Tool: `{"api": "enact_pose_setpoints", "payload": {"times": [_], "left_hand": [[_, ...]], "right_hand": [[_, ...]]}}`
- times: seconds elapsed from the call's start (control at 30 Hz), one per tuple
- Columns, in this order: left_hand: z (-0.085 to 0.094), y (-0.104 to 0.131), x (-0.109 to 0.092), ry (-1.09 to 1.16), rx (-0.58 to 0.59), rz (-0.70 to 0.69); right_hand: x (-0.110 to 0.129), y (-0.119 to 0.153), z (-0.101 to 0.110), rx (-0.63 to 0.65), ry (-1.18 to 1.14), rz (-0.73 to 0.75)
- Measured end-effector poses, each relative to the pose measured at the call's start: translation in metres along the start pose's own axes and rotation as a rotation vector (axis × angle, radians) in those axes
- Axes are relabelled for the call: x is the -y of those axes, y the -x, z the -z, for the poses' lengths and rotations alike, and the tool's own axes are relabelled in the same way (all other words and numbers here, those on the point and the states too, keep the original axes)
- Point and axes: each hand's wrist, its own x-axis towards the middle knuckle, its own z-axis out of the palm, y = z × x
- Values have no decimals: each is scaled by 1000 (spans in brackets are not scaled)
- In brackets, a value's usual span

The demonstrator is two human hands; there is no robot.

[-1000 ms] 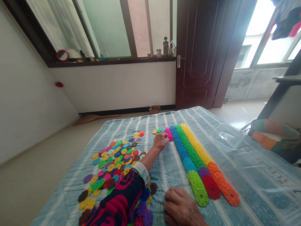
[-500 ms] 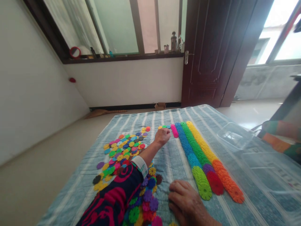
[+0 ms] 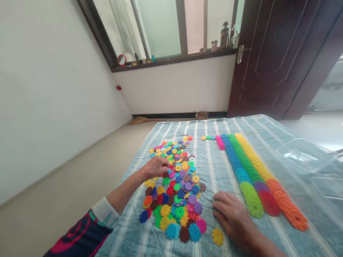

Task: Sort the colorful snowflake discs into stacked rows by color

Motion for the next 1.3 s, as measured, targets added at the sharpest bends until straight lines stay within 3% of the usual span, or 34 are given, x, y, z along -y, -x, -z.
{"api": "enact_pose_setpoints", "payload": {"times": [0.2, 0.4, 0.67, 0.8, 0.93, 1.1, 1.3], "left_hand": [[-22, 17, -4, -128, -142, 6], [-35, 16, -17, -234, -107, -17], [-33, 18, -26, -322, -34, 29], [-36, 24, -31, -331, -91, 24], [-46, 38, -47, -230, -165, -74], [-61, 61, -81, -43, -62, -341], [-72, 68, -97, -90, -22, -372]], "right_hand": [[-1, 1, 0, 7, 10, 13], [0, 0, 5, 18, 11, 7], [0, 0, 8, 28, 22, 11], [0, -1, 10, 26, 33, 11], [1, -2, 11, 28, 37, 8], [1, -2, 11, 13, 47, 10], [1, -2, 12, 28, 43, -1]]}}
